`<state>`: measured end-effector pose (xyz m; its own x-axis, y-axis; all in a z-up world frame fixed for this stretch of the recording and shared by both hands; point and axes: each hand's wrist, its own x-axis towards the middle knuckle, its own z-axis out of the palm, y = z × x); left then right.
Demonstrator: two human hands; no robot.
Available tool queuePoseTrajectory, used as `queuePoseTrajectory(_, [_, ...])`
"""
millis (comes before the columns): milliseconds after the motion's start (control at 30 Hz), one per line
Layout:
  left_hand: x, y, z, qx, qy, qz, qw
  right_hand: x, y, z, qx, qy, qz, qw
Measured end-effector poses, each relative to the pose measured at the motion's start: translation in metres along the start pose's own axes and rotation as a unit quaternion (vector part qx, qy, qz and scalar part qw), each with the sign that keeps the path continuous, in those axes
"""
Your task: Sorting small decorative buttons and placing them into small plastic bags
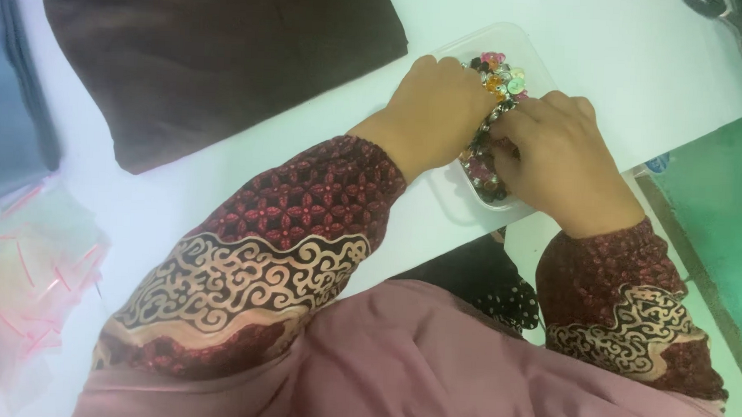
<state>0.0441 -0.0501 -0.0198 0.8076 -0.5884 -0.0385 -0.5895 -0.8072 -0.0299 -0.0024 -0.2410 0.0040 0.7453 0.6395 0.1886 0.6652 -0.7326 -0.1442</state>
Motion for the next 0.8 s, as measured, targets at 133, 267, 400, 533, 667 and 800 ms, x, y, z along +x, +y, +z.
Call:
queuePoseTrajectory(133, [-0.025, -0.012, -0.007, -0.054, 0.137, 0.016, 0.989, -0.001, 0.000, -0.001, 0.051, 0.043, -0.053, 0.996])
queuePoseTrajectory(267, [-0.069, -0.023, -0.024, -0.084, 0.220, 0.020, 0.972, -0.004, 0.005, 0.002, 0.066, 0.075, -0.064, 0.993])
queuePoseTrajectory(400, [-0.116, -0.032, -0.042, -0.186, 0.156, -0.014, 0.970, -0.005, -0.007, -0.006, 0.070, 0.030, -0.055, 0.996])
queuePoseTrajectory(533, [-0.169, -0.047, -0.038, -0.220, 0.244, 0.011, 0.944, 0.014, -0.053, -0.008, 0.080, 0.041, -0.131, 0.987])
queuePoseTrajectory(667, [-0.230, -0.060, -0.024, -0.212, 0.255, -0.038, 0.943, 0.059, -0.125, -0.012, 0.168, 0.018, -0.267, 0.949])
queuePoseTrajectory(800, [-0.277, -0.074, -0.003, -0.166, 0.252, -0.090, 0.949, 0.101, -0.154, 0.008, 0.162, -0.049, -0.312, 0.935])
